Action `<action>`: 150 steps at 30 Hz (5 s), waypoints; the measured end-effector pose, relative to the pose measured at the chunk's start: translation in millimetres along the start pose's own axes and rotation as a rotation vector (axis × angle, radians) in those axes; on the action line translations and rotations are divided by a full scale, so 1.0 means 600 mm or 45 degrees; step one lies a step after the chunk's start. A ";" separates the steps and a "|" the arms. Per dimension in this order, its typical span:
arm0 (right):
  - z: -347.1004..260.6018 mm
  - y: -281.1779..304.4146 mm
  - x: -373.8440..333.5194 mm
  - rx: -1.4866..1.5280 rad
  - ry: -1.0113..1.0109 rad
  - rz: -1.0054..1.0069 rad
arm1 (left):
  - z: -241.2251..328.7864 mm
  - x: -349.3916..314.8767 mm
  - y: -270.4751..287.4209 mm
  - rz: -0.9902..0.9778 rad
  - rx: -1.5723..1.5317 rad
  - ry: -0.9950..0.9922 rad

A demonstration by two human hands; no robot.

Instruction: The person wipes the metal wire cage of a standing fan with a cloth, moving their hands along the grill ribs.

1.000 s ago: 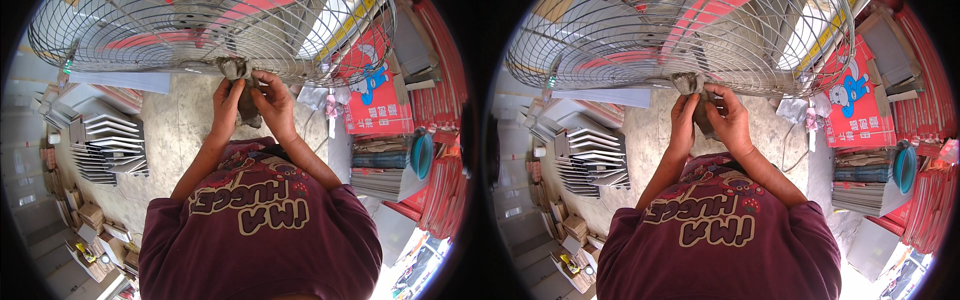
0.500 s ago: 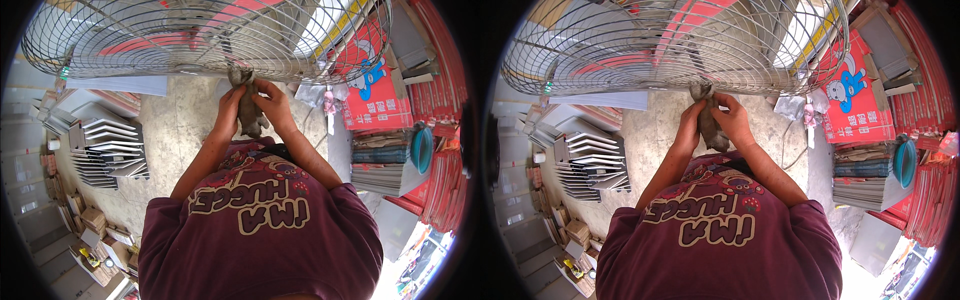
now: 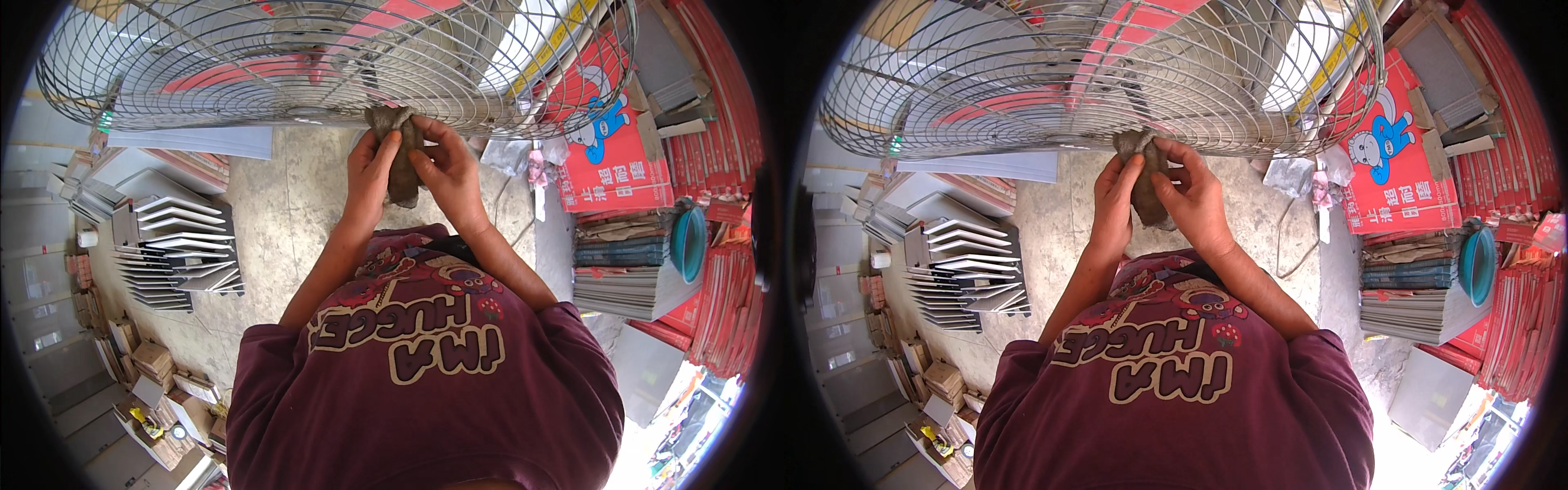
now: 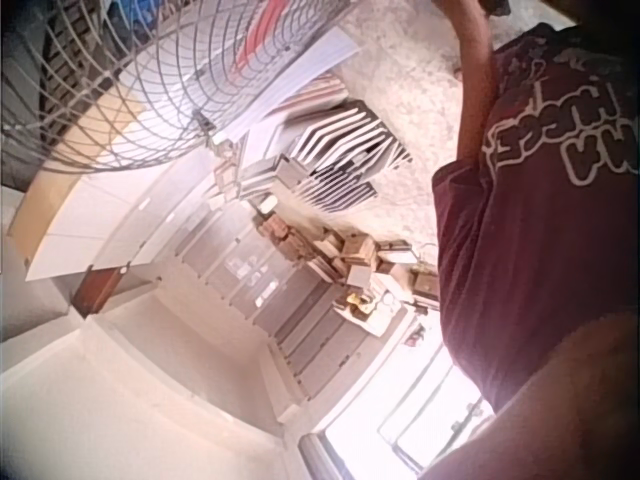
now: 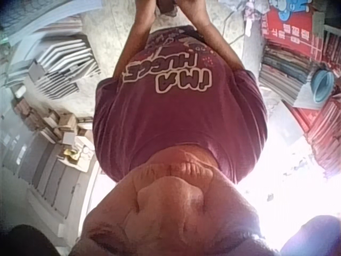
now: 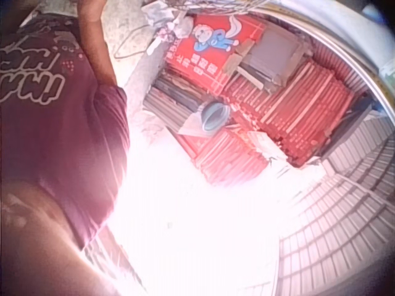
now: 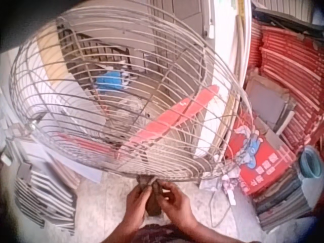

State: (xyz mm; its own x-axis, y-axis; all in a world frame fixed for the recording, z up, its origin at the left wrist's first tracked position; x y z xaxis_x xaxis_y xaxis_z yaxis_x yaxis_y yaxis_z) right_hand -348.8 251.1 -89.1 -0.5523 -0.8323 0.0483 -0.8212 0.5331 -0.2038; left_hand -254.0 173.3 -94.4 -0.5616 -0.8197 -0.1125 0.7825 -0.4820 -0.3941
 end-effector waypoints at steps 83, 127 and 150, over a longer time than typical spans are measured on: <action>0.030 0.078 -0.025 -0.379 -0.152 0.182 | -0.098 -0.007 -0.014 -0.062 -0.317 0.488; 0.024 0.108 -0.041 -0.041 -0.284 0.272 | -0.070 -0.034 -0.064 -0.182 -0.166 0.409; -0.074 0.070 -0.051 -0.035 0.387 0.339 | 0.000 -0.041 -0.103 -0.291 -0.045 -0.065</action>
State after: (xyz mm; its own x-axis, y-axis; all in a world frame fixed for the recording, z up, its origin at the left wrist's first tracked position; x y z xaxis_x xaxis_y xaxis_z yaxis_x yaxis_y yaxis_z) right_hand -372.7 305.6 -55.4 -0.7600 -0.5840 0.2854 -0.6451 0.7312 -0.2219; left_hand -288.4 222.9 -67.1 -0.7084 -0.7052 0.0291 0.6259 -0.6468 -0.4357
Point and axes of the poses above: each hand's wrist, its own x-axis towards the middle knuckle, its own y-axis out of the back of the hand, z = x × y, the point moved 2 cm from there along x, towards the middle knuckle, and after that the axes turned 1 degree about -y, right-handed, at the moved point
